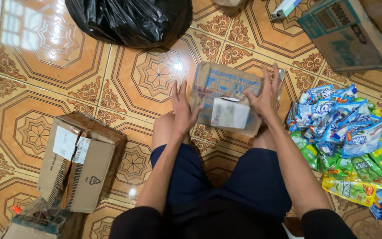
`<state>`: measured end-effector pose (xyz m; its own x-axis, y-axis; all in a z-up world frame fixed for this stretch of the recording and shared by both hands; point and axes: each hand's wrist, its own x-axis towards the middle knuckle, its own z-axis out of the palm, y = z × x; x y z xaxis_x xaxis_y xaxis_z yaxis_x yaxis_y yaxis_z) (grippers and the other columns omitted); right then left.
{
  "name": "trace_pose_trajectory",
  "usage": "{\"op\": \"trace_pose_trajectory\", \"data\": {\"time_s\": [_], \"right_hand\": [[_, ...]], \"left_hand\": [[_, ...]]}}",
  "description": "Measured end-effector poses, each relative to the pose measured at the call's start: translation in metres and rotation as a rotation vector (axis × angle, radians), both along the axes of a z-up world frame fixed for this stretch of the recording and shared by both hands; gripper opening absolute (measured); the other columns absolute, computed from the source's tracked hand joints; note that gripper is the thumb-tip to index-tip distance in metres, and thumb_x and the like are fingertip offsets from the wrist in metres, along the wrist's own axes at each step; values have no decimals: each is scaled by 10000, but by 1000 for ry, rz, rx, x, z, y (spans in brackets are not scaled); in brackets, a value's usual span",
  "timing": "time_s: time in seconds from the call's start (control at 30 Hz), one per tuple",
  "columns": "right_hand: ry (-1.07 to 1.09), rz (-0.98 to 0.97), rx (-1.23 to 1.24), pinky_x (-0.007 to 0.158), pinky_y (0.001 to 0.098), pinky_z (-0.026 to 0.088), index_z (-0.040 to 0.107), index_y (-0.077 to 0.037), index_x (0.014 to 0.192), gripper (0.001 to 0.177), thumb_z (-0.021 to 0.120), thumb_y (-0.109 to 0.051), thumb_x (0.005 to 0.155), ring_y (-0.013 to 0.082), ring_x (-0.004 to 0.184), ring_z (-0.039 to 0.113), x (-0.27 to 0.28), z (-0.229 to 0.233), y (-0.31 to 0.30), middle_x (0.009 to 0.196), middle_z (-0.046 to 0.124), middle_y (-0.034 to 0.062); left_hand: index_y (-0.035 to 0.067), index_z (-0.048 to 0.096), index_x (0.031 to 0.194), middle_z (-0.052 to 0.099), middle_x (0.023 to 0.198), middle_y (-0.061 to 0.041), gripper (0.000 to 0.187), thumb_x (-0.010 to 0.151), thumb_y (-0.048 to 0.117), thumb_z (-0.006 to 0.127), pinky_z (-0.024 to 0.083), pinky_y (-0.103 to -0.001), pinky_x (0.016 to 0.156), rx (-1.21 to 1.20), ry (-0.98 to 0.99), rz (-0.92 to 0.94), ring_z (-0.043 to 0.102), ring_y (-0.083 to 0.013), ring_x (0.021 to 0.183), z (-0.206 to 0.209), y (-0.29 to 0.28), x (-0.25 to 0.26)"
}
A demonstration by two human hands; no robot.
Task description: The person opens a cardboard box and removes multiple small snack packets, placing them on the floor. Then the person opens a black plastic bag and removes several larger packets, placing them beside the snacks.
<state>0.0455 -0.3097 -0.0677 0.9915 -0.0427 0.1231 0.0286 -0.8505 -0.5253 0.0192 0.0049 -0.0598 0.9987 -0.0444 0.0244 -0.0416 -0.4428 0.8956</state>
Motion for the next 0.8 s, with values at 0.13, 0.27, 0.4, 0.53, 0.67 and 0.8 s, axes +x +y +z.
{"op": "trace_pose_trajectory", "data": {"time_s": [0.13,0.27,0.4,0.53,0.67,0.8], "right_hand": [[325,-238,443,1123,462,418,181,-77,1584,1100,894,-311,779,381,1370,476,4,1,-4,1503,428,234],[482,-358,881,1091,384,487,203,-124,1632,848,671,-372,969,276,1348,543,-12,-4,-5,1496,515,148],[527,-442,1384,1096,413,492,268,-120,1602,688,529,-413,1037,253,1363,523,-18,9,-1,1524,483,91],[433,-238,1405,1187,400,406,282,-111,1613,633,490,-369,1074,233,1435,469,-11,49,12,1571,467,55],[410,5,1349,1209,413,379,316,-53,1600,572,468,-302,1108,246,1418,484,0,93,55,1540,491,101],[488,256,1357,1181,397,399,292,-43,1608,596,454,-266,1079,235,1365,516,0,119,142,1509,511,110]], "left_hand": [[92,258,1636,288,1644,-295,792,962,116,673,314,-448,1237,-156,121,-46,284,-425,1545,-20,-16,15],[93,303,1628,396,1645,-210,736,972,70,636,298,-422,1258,-185,120,-81,322,-388,1557,-27,-16,15],[121,339,1605,417,1632,-180,729,947,59,648,314,-400,1248,-262,171,-53,371,-344,1537,-8,-13,22],[149,337,1610,415,1634,-186,737,956,67,666,333,-390,1237,-318,113,11,394,-330,1528,38,10,24],[156,362,1607,433,1636,-198,682,999,75,660,357,-394,1236,-287,27,188,414,-325,1531,103,64,4],[186,315,1620,463,1613,-183,709,993,103,636,404,-376,1178,-277,37,449,475,-293,1477,160,143,-68]]}}
